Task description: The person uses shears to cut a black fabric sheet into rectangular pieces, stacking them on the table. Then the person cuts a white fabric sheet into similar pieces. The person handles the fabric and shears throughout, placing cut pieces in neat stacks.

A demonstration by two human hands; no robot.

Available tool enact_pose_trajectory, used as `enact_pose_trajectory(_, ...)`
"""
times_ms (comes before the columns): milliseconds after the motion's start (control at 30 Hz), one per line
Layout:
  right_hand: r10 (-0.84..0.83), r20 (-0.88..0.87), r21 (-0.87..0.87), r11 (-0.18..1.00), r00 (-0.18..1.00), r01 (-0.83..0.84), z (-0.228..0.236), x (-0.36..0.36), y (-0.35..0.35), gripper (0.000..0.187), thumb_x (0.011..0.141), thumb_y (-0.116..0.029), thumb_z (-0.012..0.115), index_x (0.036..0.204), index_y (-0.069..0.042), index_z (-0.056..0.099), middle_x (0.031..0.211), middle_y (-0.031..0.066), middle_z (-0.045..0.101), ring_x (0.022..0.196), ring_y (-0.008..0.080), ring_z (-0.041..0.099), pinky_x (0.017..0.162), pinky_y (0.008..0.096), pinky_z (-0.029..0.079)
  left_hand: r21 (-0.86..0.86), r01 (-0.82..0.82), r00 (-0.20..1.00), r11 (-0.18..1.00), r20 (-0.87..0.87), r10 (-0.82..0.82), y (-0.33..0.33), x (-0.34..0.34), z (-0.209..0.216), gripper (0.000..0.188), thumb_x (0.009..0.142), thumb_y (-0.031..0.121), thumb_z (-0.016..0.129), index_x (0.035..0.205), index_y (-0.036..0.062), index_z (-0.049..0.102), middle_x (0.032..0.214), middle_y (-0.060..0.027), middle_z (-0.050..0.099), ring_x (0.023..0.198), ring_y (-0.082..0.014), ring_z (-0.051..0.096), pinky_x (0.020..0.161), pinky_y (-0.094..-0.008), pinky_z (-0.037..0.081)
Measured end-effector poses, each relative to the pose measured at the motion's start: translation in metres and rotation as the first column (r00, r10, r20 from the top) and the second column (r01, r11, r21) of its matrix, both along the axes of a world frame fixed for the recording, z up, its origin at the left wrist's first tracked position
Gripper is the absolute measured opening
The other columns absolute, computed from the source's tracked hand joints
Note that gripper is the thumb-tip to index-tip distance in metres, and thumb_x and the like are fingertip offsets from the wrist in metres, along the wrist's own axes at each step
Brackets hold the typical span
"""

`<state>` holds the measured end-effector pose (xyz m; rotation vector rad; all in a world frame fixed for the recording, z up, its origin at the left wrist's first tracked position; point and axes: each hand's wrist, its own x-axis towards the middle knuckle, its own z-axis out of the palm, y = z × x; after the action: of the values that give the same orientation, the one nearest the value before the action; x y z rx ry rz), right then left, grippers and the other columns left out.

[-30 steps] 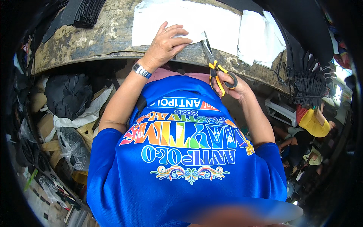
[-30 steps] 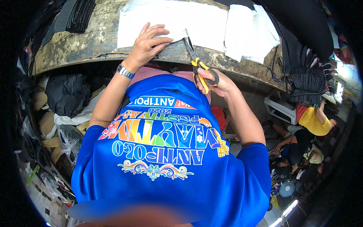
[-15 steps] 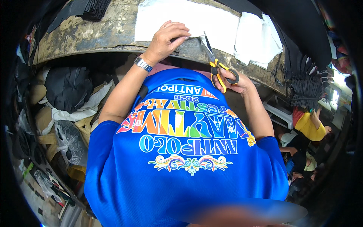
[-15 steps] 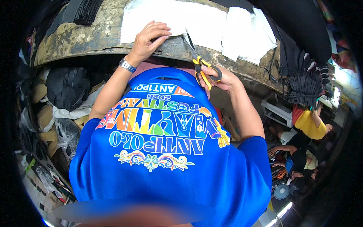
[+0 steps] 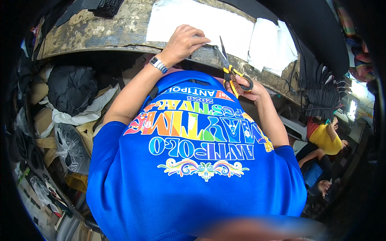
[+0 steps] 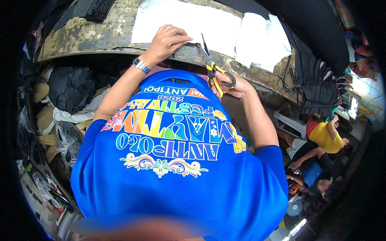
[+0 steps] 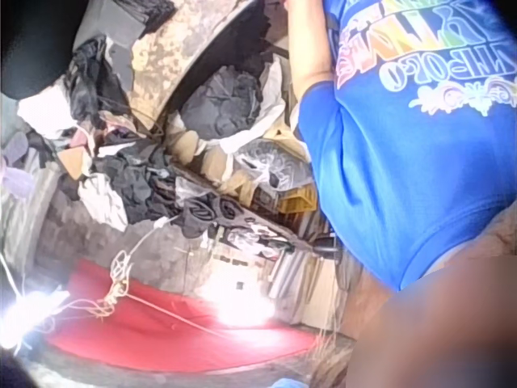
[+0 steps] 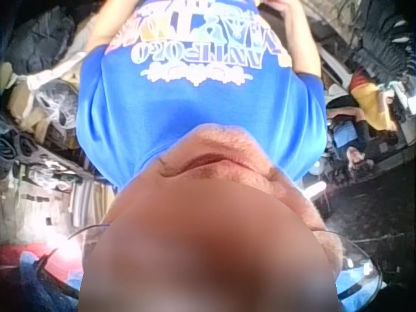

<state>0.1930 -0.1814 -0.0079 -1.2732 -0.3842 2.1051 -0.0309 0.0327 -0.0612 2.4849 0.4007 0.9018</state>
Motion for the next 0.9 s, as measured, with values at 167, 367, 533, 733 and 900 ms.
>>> enact_pose_trajectory(167, 0.018, 0.009, 0.05, 0.999, 1.0, -0.019, 0.0, -0.007, 0.015, 0.057, 0.085, -0.059, 0.067, 0.099, -0.004, 0.06, 0.078, 0.009, 0.062, 0.072, 0.0156, 0.06, 0.066, 0.0271, 0.048, 0.022, 0.005, 0.999, 1.0, 0.038, -0.006, -0.002, -0.002, 0.0, 0.025, 0.083, 0.019, 0.071, 0.108, 0.021, 0.074, 0.104, -0.001, 0.066, 0.104, -0.0207, 0.058, 0.101, -0.0405, 0.042)
enact_pose_trajectory(367, -0.104, 0.042, 0.038, 0.994, 0.994, 0.103, 0.004, -0.021, 0.029, 0.049, 0.087, -0.051, 0.069, 0.097, -0.004, 0.06, 0.077, 0.0098, 0.061, 0.065, 0.0154, 0.059, 0.054, 0.024, 0.047, -0.032, -0.004, 0.999, 0.999, 0.045, 0.006, -0.004, -0.003, 0.0, 0.031, 0.082, 0.015, 0.072, 0.112, 0.0234, 0.073, 0.107, -0.001, 0.065, 0.107, -0.0213, 0.06, 0.107, -0.0493, 0.04)
enact_pose_trajectory(533, -0.196, 0.106, 0.048, 0.98, 0.975, 0.192, 0.009, -0.031, 0.031, 0.046, 0.087, -0.048, 0.071, 0.093, -0.003, 0.059, 0.069, 0.0083, 0.059, 0.057, 0.0132, 0.057, 0.048, 0.0221, 0.044, -0.023, -0.024, 0.999, 0.999, 0.037, 0.025, -0.004, -0.003, -0.001, 0.031, 0.083, 0.016, 0.071, 0.113, 0.0238, 0.072, 0.108, -0.0007, 0.064, 0.107, -0.0211, 0.06, 0.108, -0.0504, 0.04)
enact_pose_trajectory(733, -0.186, 0.243, 0.035, 0.982, 0.952, 0.183, 0.014, -0.039, 0.025, 0.045, 0.087, -0.048, 0.071, 0.081, -0.005, 0.058, 0.058, 0.0056, 0.056, 0.046, 0.0103, 0.05, 0.043, 0.0214, 0.04, -0.041, -0.028, 0.999, 0.999, 0.042, 0.03, -0.005, -0.004, -0.001, 0.032, 0.082, 0.015, 0.072, 0.113, 0.0232, 0.073, 0.107, -0.0007, 0.064, 0.106, -0.0207, 0.06, 0.108, -0.05, 0.039)
enact_pose_trajectory(900, -0.173, 0.205, -0.007, 0.984, 0.964, 0.178, 0.02, -0.037, 0.025, 0.043, 0.087, -0.044, 0.072, 0.085, -0.003, 0.058, 0.06, 0.0067, 0.056, 0.048, 0.0107, 0.051, 0.043, 0.0214, 0.04, -0.074, -0.017, 0.998, 0.997, 0.052, 0.021, -0.003, -0.004, -0.002, 0.027, 0.084, 0.02, 0.072, 0.11, 0.0257, 0.073, 0.108, -0.0007, 0.064, 0.107, -0.0209, 0.059, 0.108, -0.0508, 0.039)
